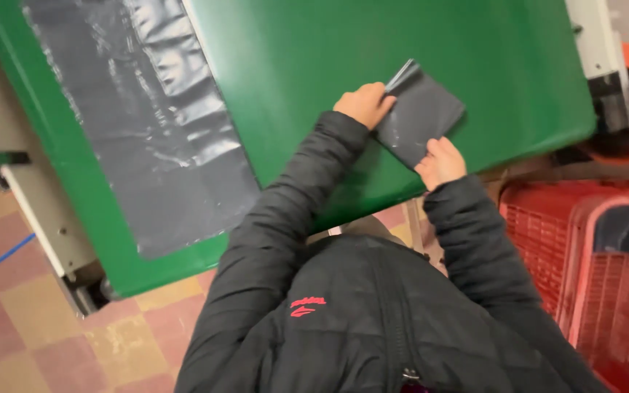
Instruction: Folding black plastic bags on a conveyor belt and placing them into a red plastic crate.
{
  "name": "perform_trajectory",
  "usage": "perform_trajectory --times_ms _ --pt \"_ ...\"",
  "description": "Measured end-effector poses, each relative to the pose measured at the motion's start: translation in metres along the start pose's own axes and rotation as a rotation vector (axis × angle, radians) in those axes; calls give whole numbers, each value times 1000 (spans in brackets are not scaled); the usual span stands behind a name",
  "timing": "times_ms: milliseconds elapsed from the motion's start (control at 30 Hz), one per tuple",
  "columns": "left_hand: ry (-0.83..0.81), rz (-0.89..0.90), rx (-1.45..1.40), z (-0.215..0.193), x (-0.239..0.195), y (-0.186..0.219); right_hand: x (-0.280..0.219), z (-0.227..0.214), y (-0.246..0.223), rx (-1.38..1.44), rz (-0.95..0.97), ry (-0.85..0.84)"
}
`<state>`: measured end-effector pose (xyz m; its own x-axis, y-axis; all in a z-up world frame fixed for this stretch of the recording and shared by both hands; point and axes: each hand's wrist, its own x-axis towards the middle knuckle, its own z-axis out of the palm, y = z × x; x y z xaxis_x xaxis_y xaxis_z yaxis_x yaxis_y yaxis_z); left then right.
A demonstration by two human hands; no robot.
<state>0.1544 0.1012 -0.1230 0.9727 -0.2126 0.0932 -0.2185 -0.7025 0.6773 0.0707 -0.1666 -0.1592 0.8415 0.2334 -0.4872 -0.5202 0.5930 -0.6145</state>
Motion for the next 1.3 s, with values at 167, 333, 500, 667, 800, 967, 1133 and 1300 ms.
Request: perform_trajectory --times_ms 167,333,500,667,800,967,1133,1300 --pt "350 -150 179 -75 -60 9 -20 40 -14 -574 -329 167" --pt "401 -132 327 -172 -216 8 -31 165 82 -534 -292 -466" --pt "304 -349 399 -173 -324 -36 -19 232 157 -275 185 -603" --pt "426 -306 484 -150 -341 -59 -15 267 177 -281 247 -806" --pt "621 -233 483 -145 -337 -69 -28 305 168 -1038 -314 -1067" --pt "679 -291 334 -140 -333 -82 -11 328 175 -1651 -904 -1177" --pt "626 -205 184 -207 -350 -46 -4 339 174 -1681 -1055 -1005" --pt "339 -362 384 -236 -422 -55 -24 316 115 -1418 -918 -1103"
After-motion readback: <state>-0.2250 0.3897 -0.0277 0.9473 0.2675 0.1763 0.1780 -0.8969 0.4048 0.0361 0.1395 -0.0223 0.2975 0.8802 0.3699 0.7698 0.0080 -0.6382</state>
